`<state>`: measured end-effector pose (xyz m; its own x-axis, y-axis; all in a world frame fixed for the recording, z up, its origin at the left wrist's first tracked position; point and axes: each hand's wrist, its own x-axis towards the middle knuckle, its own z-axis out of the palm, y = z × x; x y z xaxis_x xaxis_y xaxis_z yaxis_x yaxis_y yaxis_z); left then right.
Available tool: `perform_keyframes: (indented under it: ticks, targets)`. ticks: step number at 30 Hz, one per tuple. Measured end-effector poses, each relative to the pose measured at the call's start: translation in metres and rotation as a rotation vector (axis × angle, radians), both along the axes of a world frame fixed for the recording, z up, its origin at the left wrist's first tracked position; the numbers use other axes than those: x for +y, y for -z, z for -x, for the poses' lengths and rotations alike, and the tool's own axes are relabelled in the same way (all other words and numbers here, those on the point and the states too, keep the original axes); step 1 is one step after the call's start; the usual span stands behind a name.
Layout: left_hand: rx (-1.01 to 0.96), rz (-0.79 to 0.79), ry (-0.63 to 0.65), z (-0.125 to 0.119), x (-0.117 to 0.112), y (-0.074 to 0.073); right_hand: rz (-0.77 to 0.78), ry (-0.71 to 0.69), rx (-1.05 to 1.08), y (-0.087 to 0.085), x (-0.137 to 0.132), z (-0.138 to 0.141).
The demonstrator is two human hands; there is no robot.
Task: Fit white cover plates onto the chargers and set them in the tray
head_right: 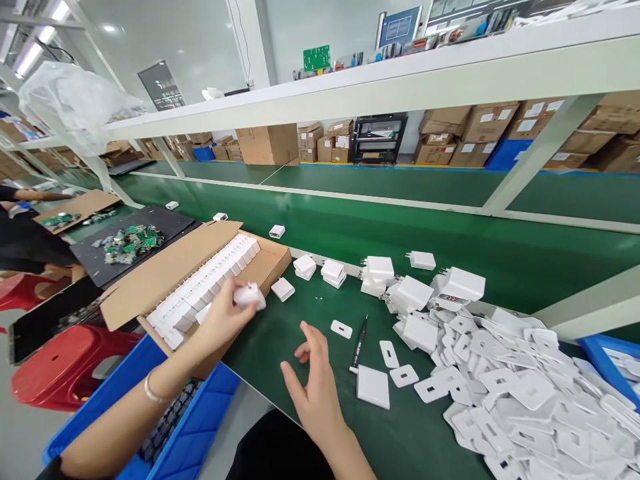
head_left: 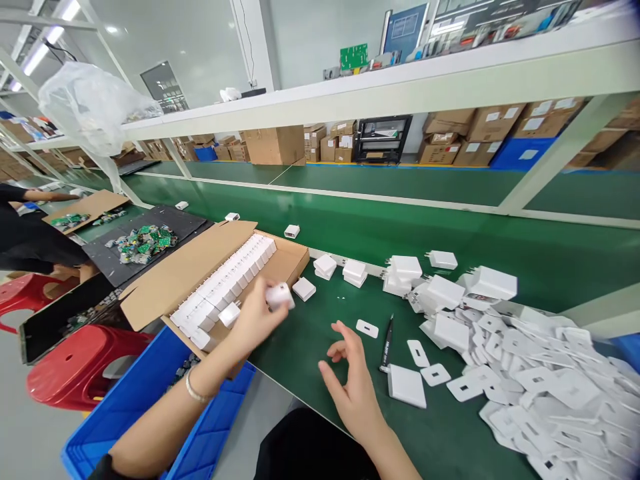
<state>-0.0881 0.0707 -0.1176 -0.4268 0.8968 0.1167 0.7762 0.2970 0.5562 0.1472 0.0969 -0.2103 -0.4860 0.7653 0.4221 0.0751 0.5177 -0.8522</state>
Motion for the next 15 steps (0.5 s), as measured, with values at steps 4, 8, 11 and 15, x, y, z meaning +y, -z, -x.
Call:
perform_keyframes:
  ticks: [4,8,11,15]
  targets:
    - [0.251,0.104,-0.091,0.045,0.032,0.01,0.027,0.121,0.018,0.016,0.001,-0.001]
    - [0.408,0.234,-0.079,0.064,0.045,0.029,-0.015,0.116,-0.04,0.018,-0.001,-0.004]
    - [0.484,0.306,-0.061,0.068,0.037,0.031,-0.048,0.066,-0.131,0.001,0.0,-0.019]
    - [0.56,0.394,-0.026,0.072,0.003,0.02,-0.216,0.106,-0.265,-0.05,0.04,-0.067]
